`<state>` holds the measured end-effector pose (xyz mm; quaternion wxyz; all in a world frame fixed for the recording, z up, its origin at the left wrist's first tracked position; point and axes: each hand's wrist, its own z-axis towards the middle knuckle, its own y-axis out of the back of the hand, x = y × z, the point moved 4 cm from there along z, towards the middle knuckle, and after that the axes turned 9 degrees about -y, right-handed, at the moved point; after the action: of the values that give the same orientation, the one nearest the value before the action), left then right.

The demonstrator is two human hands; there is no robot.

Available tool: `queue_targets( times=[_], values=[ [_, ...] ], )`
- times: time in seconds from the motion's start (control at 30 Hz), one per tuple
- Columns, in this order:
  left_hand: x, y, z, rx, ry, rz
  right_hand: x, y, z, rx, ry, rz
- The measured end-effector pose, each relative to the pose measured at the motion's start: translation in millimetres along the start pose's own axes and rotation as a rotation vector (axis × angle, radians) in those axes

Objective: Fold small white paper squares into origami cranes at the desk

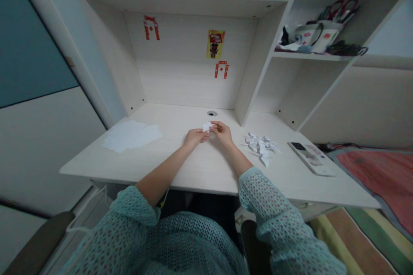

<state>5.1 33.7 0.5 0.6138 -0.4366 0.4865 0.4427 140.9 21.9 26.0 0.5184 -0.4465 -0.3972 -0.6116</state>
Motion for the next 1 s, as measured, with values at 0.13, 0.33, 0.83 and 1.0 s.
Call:
queue_targets(
  times=[0.13,0.33,0.83,1.0],
  values=[
    [-3,-1.8,1,0.009,-0.089,0.024,7,-4,-4,0.065,-0.039,0.008],
    [1,-5.3,-1,0.035,-0.15,0.047,6,0,-7,-0.01,-0.075,-0.128],
    [-14,-3.9,-7,0.037,-0.198,0.219,5,1,-6,-0.02,-0.067,-0.183],
    [-6,-5.8,-4,0.092,-0.196,0.107,8,4,-6,-0.059,-0.047,-0.216]
  ],
)
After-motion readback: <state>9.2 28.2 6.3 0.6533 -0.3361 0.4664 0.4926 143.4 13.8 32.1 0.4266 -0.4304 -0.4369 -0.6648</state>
